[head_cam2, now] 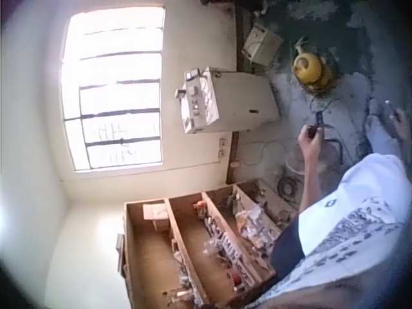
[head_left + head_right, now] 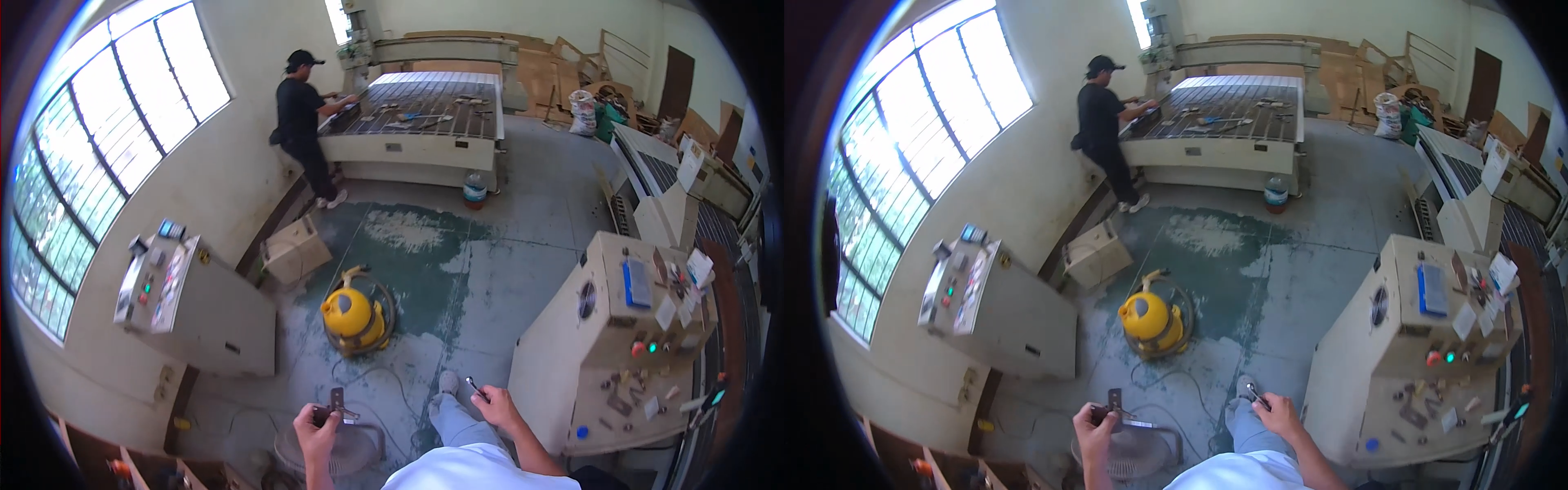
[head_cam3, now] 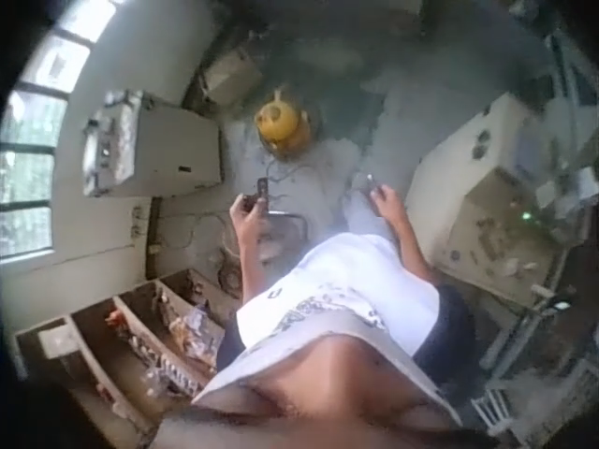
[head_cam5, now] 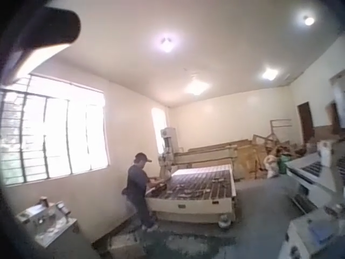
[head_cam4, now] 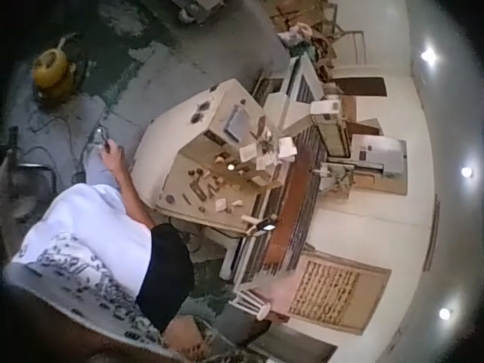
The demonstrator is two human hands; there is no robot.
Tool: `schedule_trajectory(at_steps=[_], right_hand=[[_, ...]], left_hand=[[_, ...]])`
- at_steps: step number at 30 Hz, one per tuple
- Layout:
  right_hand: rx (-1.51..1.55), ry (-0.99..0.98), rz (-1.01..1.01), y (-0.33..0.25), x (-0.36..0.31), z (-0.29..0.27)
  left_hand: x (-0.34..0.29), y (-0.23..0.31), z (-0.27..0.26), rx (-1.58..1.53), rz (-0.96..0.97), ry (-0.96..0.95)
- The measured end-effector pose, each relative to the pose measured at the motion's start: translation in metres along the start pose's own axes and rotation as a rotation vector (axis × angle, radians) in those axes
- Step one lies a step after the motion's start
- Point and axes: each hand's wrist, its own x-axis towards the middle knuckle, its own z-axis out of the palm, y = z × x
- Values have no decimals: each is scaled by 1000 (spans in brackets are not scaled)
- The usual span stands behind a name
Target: The recorder positions a wooden panel onto a CNC machine bed and uses a wrench to tighten the fastening bolts.
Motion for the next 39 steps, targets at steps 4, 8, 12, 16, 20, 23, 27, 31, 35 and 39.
schedule_trajectory(at_steps=[4,8,12,16,20,23,27,31,35,39], right_hand=[[82,150,46,-11,110,-31],[235,177,105,-34,208,-87],[400,159,38,-69,309,-123],[659,189,-223,-113,423,-138],[982,40,65,-147,521,-185],[1249,125,34,-152,585,-234],[1167,336,78,-124,647,-293],[1195,442,142,-74,711,-338],[1221,544,152,-16,780,-403],[1144,637,227,27,842,-499]], left_hand=[[117,5,92,-16,-63,-56],[225,50,176,235,84,-175],[316,94,281,254,160,-353],[406,113,390,294,254,-598],[480,154,505,287,397,-824],[528,187,587,248,481,-934],[577,216,685,228,470,-1165],[606,229,798,212,503,-1327],[628,222,932,229,523,-1516],[643,238,1074,351,523,-1603]])
